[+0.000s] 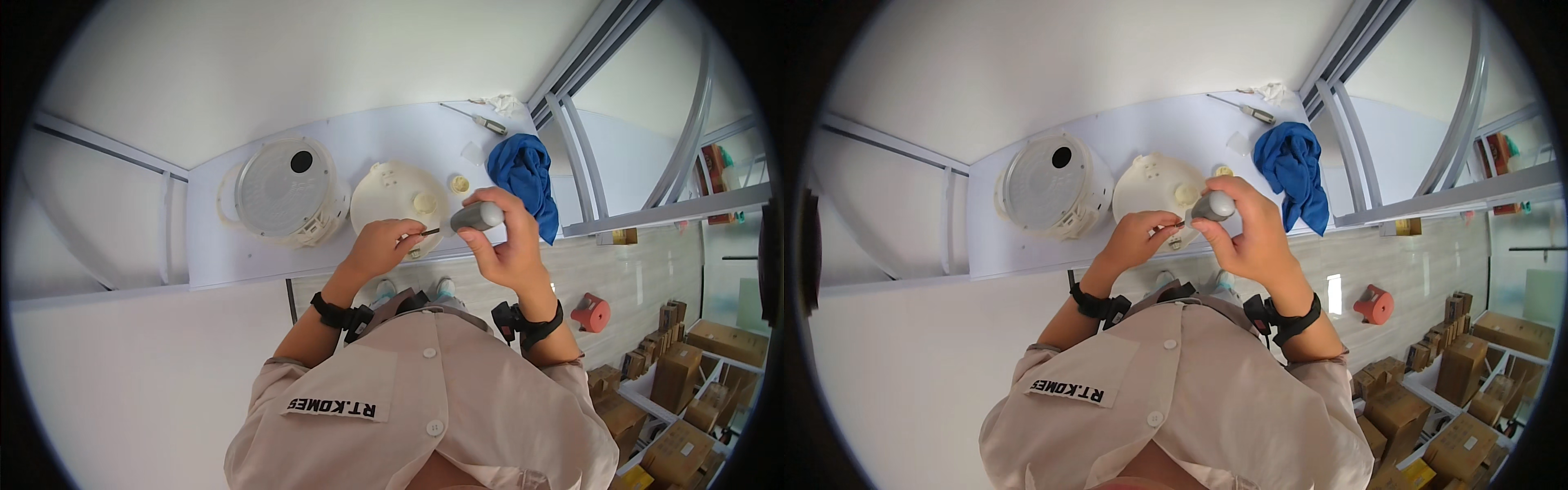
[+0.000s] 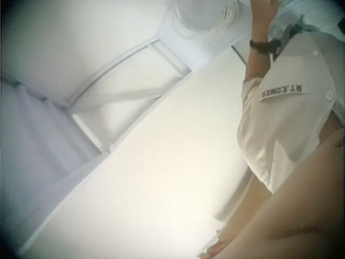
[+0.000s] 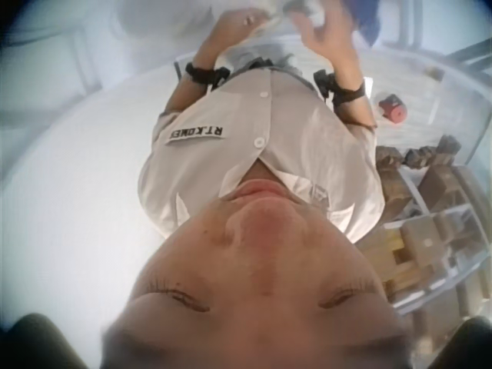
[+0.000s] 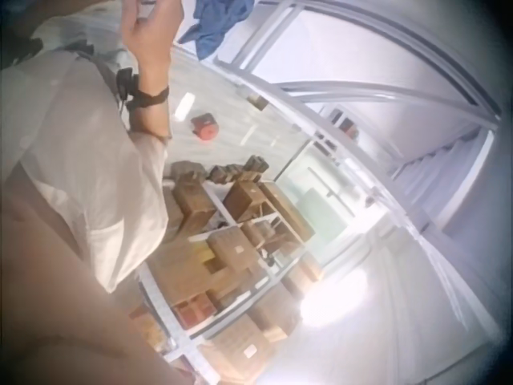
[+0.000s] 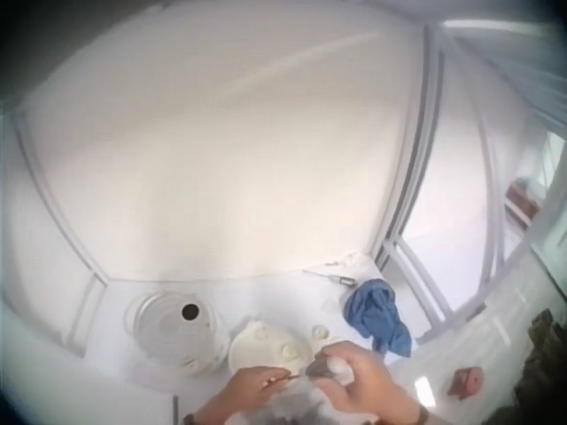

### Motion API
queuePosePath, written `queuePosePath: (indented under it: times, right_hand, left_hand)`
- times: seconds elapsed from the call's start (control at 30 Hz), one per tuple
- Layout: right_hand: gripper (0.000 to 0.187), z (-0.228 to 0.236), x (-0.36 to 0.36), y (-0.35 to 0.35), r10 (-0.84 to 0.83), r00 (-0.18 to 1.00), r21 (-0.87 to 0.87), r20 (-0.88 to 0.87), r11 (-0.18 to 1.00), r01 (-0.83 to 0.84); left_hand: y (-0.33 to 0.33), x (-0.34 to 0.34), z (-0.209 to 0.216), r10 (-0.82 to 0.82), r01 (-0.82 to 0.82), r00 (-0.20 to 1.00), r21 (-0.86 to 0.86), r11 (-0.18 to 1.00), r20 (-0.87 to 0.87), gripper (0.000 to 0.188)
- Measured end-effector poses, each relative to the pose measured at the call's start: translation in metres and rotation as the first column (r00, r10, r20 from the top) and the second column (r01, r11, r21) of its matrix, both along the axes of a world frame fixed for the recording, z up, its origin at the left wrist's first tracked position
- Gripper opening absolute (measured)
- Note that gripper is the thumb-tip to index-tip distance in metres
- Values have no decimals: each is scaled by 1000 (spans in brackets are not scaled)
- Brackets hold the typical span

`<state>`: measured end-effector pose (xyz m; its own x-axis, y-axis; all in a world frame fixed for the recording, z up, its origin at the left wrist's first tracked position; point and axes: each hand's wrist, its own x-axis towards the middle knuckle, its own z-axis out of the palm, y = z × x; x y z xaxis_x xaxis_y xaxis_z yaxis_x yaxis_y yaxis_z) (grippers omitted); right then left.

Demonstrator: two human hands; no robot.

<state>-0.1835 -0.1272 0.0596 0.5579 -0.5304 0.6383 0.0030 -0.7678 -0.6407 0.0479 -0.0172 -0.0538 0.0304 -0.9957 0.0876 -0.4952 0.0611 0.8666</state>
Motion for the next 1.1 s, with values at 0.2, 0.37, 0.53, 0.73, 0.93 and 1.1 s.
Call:
queuePosePath:
  times: [0.2, 0.37, 0.53, 0.73, 0.93, 1.1]
  right_hand:
    - [53, -16, 17, 18, 12, 984, 75, -175, 997, 2]
    - [52, -30, 24, 28, -56, 981, 45, -188, 997, 65]
    - [53, -40, 23, 34, -138, 977, 9, -164, 990, 142]
    - [52, -49, 23, 38, -204, 965, 0, -165, 978, 207]
    - [53, -53, 21, 39, -212, 955, 57, -206, 972, 228]
    - [54, -56, 21, 40, -205, 956, 71, -211, 972, 224]
  left_hand:
    - [9, 15, -26, -24, 57, 974, -144, 988, 223, 15]
    - [11, 16, -42, -58, 100, 948, -120, 988, 312, 20]
    - [15, 13, -45, -97, 131, 943, -88, 987, 317, 41]
    - [17, 13, -41, -119, 148, 930, -58, 987, 348, 68]
    - [18, 13, -42, -129, 155, 912, -36, 987, 390, 72]
    - [19, 11, -47, -113, 130, 910, -17, 991, 399, 69]
